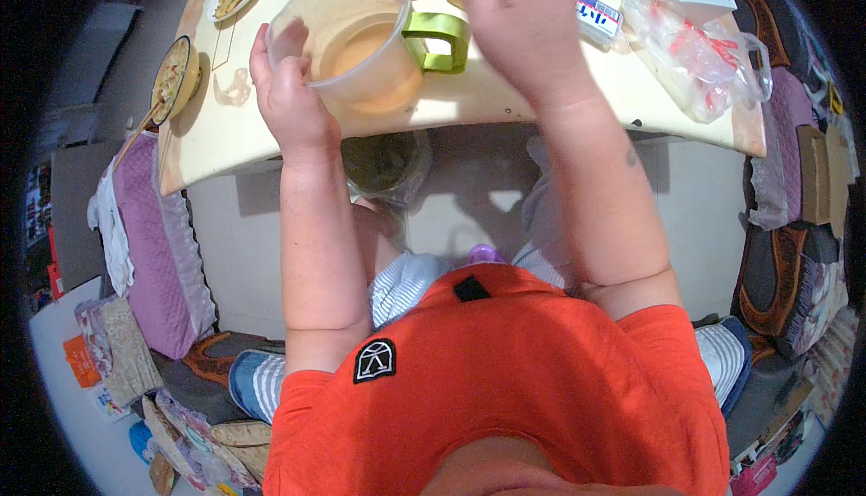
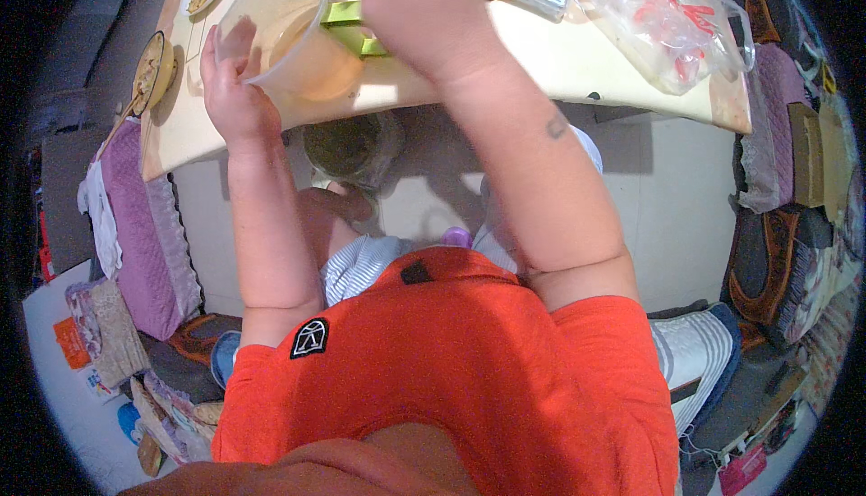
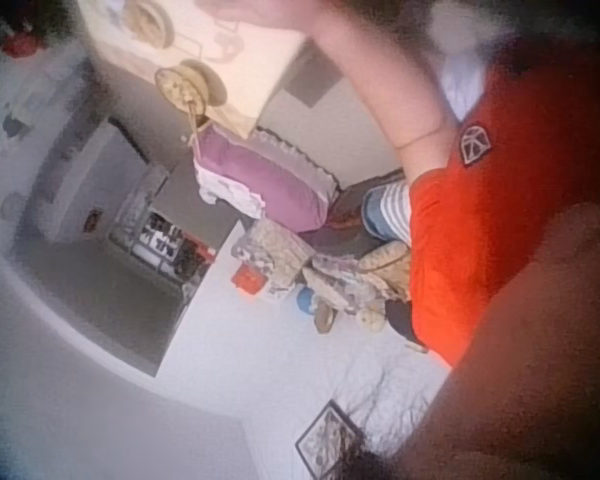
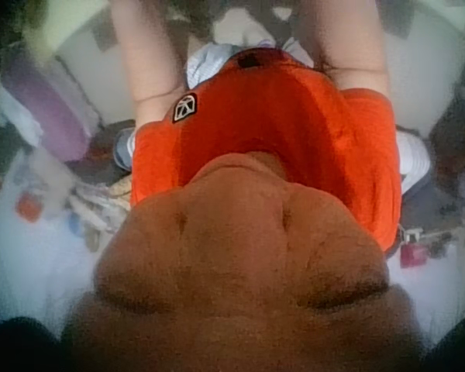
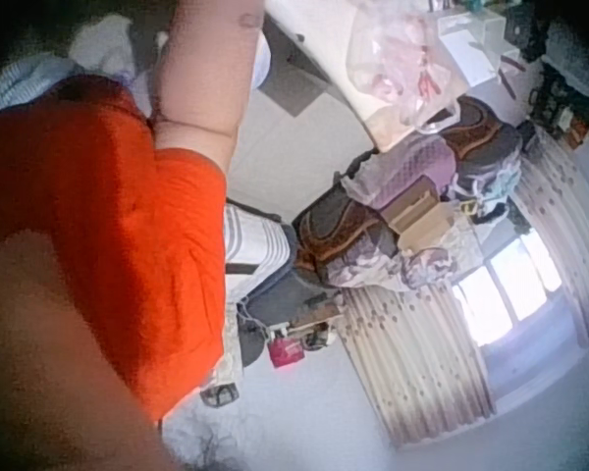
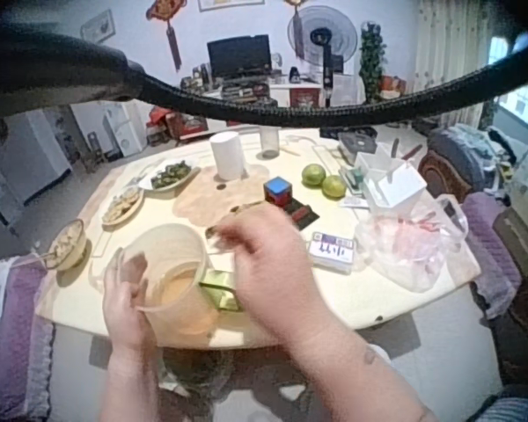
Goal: The person cleans a plastic measuring cup and a small green tool by hand using a piece of white cloth.
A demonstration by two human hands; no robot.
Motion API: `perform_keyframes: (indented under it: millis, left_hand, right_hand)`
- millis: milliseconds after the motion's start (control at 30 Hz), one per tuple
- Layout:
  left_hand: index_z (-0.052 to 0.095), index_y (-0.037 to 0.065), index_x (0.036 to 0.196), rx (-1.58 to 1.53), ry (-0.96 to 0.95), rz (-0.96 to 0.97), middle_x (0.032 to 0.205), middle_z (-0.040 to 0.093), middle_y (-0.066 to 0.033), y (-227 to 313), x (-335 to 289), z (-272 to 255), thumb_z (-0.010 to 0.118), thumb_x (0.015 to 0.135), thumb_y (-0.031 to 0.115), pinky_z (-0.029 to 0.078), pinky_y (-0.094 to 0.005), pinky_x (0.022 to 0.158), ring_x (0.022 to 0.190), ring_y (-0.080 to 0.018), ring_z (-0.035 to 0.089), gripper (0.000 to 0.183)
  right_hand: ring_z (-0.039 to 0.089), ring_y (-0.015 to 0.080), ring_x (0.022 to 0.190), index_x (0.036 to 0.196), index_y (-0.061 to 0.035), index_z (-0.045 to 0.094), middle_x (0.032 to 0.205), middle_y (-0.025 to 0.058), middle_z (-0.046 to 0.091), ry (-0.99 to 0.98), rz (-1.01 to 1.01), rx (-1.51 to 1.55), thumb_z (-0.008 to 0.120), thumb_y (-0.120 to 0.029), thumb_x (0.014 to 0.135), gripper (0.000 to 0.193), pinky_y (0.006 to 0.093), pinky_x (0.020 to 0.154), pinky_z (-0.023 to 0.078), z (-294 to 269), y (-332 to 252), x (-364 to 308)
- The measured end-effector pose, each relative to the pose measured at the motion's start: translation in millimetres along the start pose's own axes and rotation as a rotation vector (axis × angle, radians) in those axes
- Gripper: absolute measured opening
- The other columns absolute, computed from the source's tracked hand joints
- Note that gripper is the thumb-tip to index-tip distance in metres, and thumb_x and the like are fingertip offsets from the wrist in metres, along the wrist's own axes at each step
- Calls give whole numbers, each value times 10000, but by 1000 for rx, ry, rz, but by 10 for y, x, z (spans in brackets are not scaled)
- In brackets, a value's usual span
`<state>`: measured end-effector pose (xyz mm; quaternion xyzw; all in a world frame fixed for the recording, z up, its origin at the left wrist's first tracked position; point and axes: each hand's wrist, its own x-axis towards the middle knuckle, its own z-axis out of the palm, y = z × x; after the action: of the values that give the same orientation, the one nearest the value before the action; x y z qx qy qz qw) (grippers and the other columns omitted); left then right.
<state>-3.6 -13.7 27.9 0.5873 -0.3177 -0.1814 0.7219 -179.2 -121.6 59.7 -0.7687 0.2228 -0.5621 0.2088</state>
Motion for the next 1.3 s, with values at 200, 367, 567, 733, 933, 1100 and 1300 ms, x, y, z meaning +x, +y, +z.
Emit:
perform_keyframes:
  millis: [200,367,567,733,933,1100,1300]
  left_hand:
    - [500,-19,1329,738,36,891,1377,464,-199,5,-73,-97,647,926,237,303,-439,1132,1332,-320,403,500]
    - [737,162,889,983,-129,961,954,648,-10,35,-194,57,816,761,382,312,-549,1064,964,-220,602,266]
    - [674,139,717,971,-167,912,750,603,-6,89,-226,60,790,790,366,374,-473,976,786,-231,580,265]
    - [668,128,717,972,-193,927,737,596,-17,109,-223,77,780,796,363,389,-454,933,771,-241,574,272]
    - [667,119,724,979,-195,914,722,583,-23,104,-219,80,778,798,346,394,-450,912,758,-250,570,263]
    - [665,118,732,993,-197,903,723,584,-23,123,-225,66,777,800,341,396,-451,911,755,-252,570,259]
    - [657,123,726,1010,-171,907,731,590,-22,103,-240,98,775,803,336,395,-453,919,760,-256,575,256]
  right_hand:
    - [647,229,771,924,27,674,849,131,656,-172,235,198,620,6,859,87,325,675,512,-144,-43,-125]
    - [664,212,763,981,-12,705,876,113,659,-254,129,-65,698,-127,865,163,315,679,531,-36,-147,-242]
    - [638,165,707,987,-4,716,831,98,687,-342,277,-41,704,-149,845,203,285,653,522,-213,-82,-209]
    - [638,272,768,920,20,677,821,149,656,-292,194,6,668,-86,846,129,357,696,516,-187,-103,-171]
    - [628,380,818,824,29,637,823,202,629,-199,87,-15,626,-65,847,98,432,741,512,-19,-178,-146]
    - [628,380,807,824,19,648,798,207,623,-393,298,-54,632,-70,818,91,440,734,511,-280,-164,-64]
    - [626,376,783,818,14,621,798,195,622,-216,-41,-6,626,-56,791,76,454,711,511,5,-134,-157]
